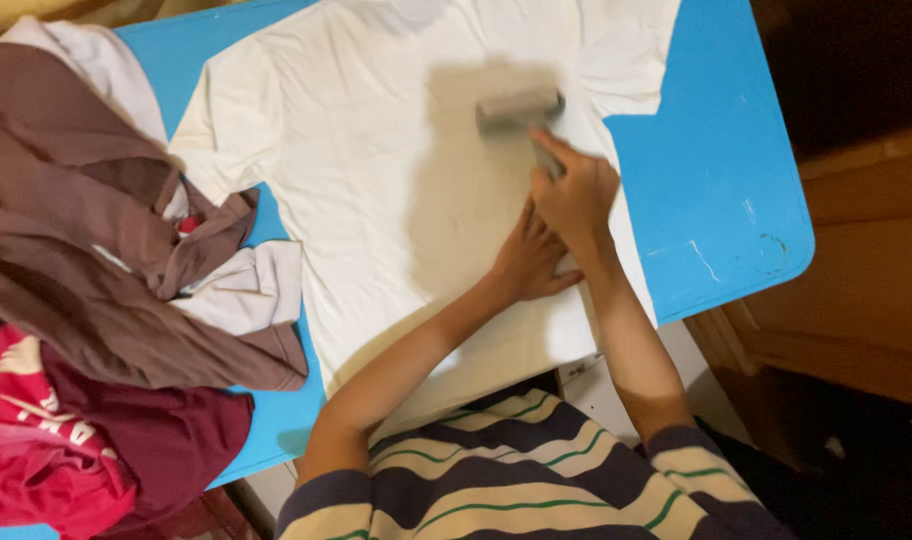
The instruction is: The person uses a lint roller to remove lint from a white t-shirt laid flat on a blue table. They roll the device repeatedly over the shirt's surface, holding the fabric in place with their other hand.
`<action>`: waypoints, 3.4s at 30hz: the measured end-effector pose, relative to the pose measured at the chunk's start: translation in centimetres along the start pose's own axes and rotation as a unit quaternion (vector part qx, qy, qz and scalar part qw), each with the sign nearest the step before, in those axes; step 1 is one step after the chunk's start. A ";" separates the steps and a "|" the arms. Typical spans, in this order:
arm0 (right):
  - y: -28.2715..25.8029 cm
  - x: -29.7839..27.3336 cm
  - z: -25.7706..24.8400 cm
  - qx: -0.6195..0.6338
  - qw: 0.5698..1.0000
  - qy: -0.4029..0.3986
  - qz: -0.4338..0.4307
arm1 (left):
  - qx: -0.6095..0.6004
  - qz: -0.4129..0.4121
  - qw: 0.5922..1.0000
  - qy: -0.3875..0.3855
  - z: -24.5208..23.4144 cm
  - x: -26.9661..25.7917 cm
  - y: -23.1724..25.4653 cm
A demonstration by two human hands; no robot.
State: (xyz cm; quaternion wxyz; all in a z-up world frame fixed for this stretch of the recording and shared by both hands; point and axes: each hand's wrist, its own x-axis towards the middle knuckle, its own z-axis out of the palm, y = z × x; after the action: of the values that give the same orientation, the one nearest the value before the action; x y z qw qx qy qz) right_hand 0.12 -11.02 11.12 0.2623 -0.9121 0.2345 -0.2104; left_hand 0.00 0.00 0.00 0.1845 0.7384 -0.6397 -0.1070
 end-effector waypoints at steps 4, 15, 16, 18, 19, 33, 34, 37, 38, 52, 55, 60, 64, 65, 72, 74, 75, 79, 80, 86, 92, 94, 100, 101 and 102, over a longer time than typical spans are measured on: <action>1.0 7.5 5.1 0.014 0.998 0.058 0.009 | 0.019 0.001 0.999 0.030 -1.2 -0.1 0.3; 1.6 9.7 3.5 0.163 0.978 0.124 -0.046 | -0.056 -0.075 0.986 0.136 -2.7 -1.2 -1.6; 1.7 7.1 2.4 0.150 0.977 0.135 -0.072 | -0.036 -0.097 0.983 0.150 -3.0 -2.0 -1.8; 1.5 2.0 0.5 0.121 0.980 0.136 -0.074 | 0.008 -0.138 0.974 0.182 -3.9 -3.3 -2.9; 1.2 -0.4 -0.1 0.104 0.986 0.124 -0.047 | 0.003 -0.151 0.970 0.192 -4.3 -4.0 -3.1; 2.1 12.5 6.8 0.008 0.997 0.070 0.031 | 0.003 -0.208 0.956 0.206 -4.1 -6.7 -3.0; 2.3 14.1 6.9 0.013 0.996 0.081 -0.024 | 0.003 -0.209 0.956 0.203 -4.2 -6.9 -3.1; 1.8 15.4 6.2 0.051 0.994 0.068 -0.071 | -0.021 -0.208 0.955 0.210 -4.7 -6.9 -3.2; 1.1 14.9 5.6 0.084 0.996 0.037 -0.009 | -0.042 -0.206 0.953 0.220 -5.0 -7.1 -3.2; -4.9 -10.0 2.1 0.085 0.990 -0.022 0.106 | 0.006 -0.261 0.938 0.227 -6.7 -10.5 -3.9; -4.3 -6.9 3.6 0.034 0.997 -0.019 0.063 | 0.014 -0.261 0.938 0.227 -6.9 -10.2 -4.1; -1.4 5.0 8.7 0.011 0.997 0.033 -0.073 | 0.031 -0.257 0.938 0.230 -6.9 -10.6 -4.0; -0.8 13.0 10.7 0.002 1.000 -0.013 0.008 | 0.028 -0.257 0.934 0.245 -6.4 -10.6 -4.1; -0.8 14.1 10.6 0.022 1.000 -0.009 -0.011 | 0.018 -0.257 0.934 0.249 -6.3 -10.5 -4.1; -3.9 5.6 8.5 0.131 0.990 0.033 -0.033 | -0.015 -0.278 0.919 0.280 -7.3 -12.5 -6.2; -5.4 -1.8 7.8 0.129 0.991 0.033 -0.023 | 0.013 -0.292 0.914 0.280 -7.7 -13.6 -6.7; -6.3 -5.3 7.5 0.127 0.991 0.030 -0.014 | 0.030 -0.300 0.912 0.278 -8.0 -14.0 -6.8; -9.6 -13.6 6.9 0.103 0.994 0.024 0.012 | 0.044 -0.302 0.912 0.275 -8.6 -14.3 -6.8; -10.1 -14.1 7.0 0.096 0.995 0.025 0.011 | 0.042 -0.304 0.912 0.272 -8.8 -14.2 -6.8; -9.9 -7.5 8.7 0.035 0.998 -0.019 0.053 | 0.052 -0.306 0.908 0.280 -8.4 -14.4 -6.4; -8.0 7.6 12.5 0.043 0.998 -0.029 0.044 | 0.050 -0.309 0.910 0.273 -7.9 -14.5 -6.5; -7.7 11.1 13.2 0.076 0.996 -0.035 0.024 | 0.045 -0.306 0.909 0.278 -8.0 -14.4 -6.9; -8.7 8.1 11.9 0.145 0.988 -0.007 -0.050 | -0.057 -0.329 0.896 0.293 -10.1 -16.5 -7.6; -9.0 5.5 11.3 0.147 0.988 -0.010 -0.048 | -0.040 -0.338 0.894 0.290 -10.4 -17.4 -7.7; -9.5 2.5 10.8 0.150 0.988 -0.013 -0.046 | -0.022 -0.347 0.893 0.287 -10.6 -18.2 -7.7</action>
State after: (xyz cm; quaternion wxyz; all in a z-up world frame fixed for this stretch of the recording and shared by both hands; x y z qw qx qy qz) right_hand 10.63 -1.17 8.92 0.3892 -0.8748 0.1550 -0.2435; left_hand 8.32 20.20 5.09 0.3273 0.9077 -0.2599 0.0384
